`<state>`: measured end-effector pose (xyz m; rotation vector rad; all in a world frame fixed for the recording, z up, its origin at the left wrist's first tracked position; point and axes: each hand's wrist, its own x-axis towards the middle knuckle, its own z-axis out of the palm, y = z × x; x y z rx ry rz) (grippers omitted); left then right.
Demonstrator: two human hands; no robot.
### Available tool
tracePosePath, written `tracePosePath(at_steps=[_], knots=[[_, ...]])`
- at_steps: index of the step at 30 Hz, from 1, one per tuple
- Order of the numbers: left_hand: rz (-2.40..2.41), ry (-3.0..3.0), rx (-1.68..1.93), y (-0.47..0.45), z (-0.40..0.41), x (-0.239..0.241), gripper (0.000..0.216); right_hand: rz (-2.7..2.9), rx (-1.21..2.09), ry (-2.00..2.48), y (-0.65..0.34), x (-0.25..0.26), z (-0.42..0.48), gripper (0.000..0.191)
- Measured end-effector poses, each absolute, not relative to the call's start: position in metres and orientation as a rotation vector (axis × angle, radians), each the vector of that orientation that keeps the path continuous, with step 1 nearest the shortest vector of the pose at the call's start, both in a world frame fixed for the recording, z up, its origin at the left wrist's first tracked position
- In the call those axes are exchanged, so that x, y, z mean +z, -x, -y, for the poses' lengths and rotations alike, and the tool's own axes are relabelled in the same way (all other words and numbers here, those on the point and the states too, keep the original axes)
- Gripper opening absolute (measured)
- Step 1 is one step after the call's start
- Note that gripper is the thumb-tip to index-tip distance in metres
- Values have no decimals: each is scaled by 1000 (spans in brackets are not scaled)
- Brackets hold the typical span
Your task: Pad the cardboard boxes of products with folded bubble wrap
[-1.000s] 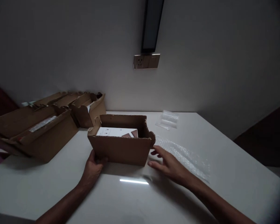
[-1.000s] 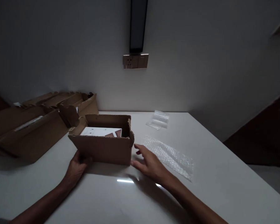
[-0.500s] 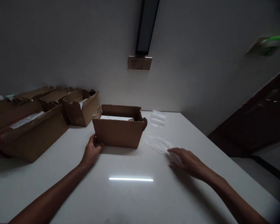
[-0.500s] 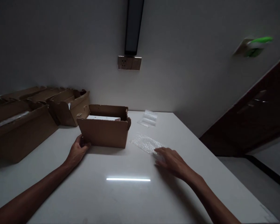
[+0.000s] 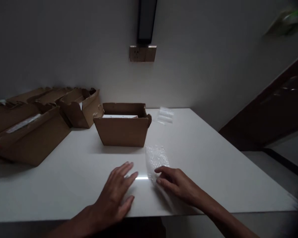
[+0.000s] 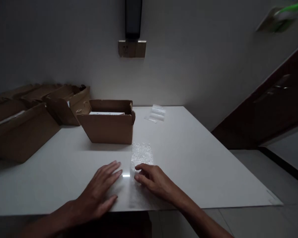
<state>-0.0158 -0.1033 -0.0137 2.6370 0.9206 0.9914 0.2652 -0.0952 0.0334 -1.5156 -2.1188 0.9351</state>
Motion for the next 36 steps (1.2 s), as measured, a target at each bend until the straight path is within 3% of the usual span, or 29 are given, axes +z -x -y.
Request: tracePosePath(at_steps=[4, 6, 10, 13, 19, 21, 25, 27, 31, 36], knots=[[-687, -2655, 649, -12, 106, -6, 85, 2010, 1109, 1291, -262, 31, 99, 34], [-644, -2643, 562, -19, 102, -6, 77, 2112, 939, 1274, -272, 25, 112, 36], [-619, -2566, 565, -26, 98, -9, 53, 2444, 508, 1193, -290, 6, 148, 62], [-613, -2503, 612, -29, 97, -11, 55, 2473, 277, 1243, -287, -8, 162, 50], [-544, -2382, 656, -27, 104, -15, 89, 2357, 224, 1146, -274, -14, 153, 24], [-573, -2350, 681, -28, 107, -16, 84, 2235, 299, 1137, -271, -12, 149, 24], [-849, -2165, 780, -37, 108, -17, 44, 1993, 596, 1293, -263, -2, 146, 23], [-992, -2092, 820, -41, 105, -18, 34, 1868, 528, 1353, -263, 1, 149, 19], [-1126, -2105, 873, -46, 96, -23, 39, 1890, 83, 1271, -268, -2, 160, 33], [-1168, -2237, 894, -51, 93, -30, 42, 2255, -110, 1250, -260, -18, 157, 33]])
